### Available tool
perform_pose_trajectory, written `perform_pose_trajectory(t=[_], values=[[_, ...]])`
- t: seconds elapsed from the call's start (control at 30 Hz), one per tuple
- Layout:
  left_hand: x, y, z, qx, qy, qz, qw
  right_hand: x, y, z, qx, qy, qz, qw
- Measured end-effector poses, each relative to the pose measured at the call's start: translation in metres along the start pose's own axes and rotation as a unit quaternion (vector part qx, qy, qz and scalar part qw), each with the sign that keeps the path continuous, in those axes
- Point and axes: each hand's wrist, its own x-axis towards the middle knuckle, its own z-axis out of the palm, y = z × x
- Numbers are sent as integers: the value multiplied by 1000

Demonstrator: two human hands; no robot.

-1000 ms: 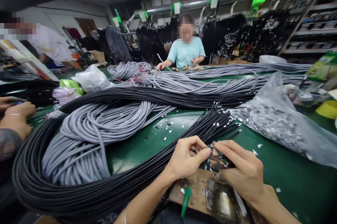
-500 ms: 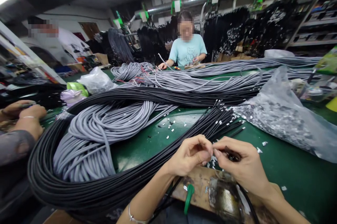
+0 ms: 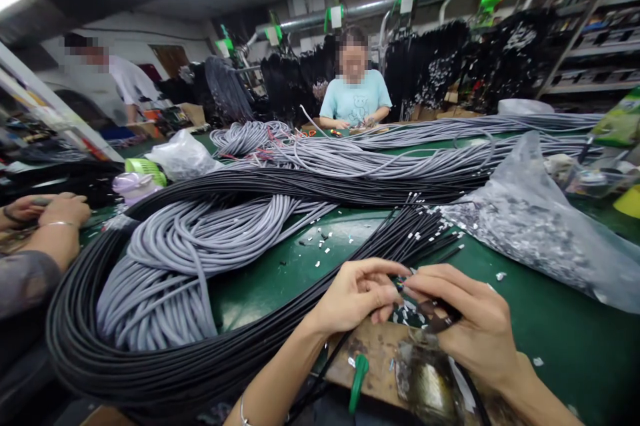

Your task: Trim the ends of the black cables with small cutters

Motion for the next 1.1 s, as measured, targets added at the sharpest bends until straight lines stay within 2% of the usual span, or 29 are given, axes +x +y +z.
perform_pose_trajectory(t=[0.07, 0.13, 0.2, 0.27, 0.33, 0.43, 0.57, 0.7, 0.87, 1.1], values=[[-1, 2, -1, 28, -2, -44, 999, 3, -2, -1, 23, -30, 47, 998], [-3, 5, -1, 47, 4, -49, 998, 7, -4, -2, 64, -46, 110, 991], [-4, 7, -1, 75, 27, -20, 997, 11, -5, -4, 62, -5, 153, 986], [-6, 8, -1, 127, 61, 36, 989, 11, -4, -6, 9, 62, 164, 984], [-7, 7, 0, 208, 104, 104, 967, 9, -1, -8, -66, 85, 143, 984], [-10, 7, -1, 328, 155, 182, 914, 4, 2, -11, -179, 51, 59, 981], [-12, 8, -1, 413, 178, 217, 866, -2, 3, -12, -309, 9, -52, 949], [-13, 7, 1, 455, 182, 238, 839, -4, 2, -13, -339, -26, -124, 932], [-13, 8, 2, 478, 182, 281, 812, -2, -1, -12, -351, -22, -135, 926], [-12, 7, 1, 520, 162, 338, 767, -1, 1, -13, -326, -20, -128, 936]])
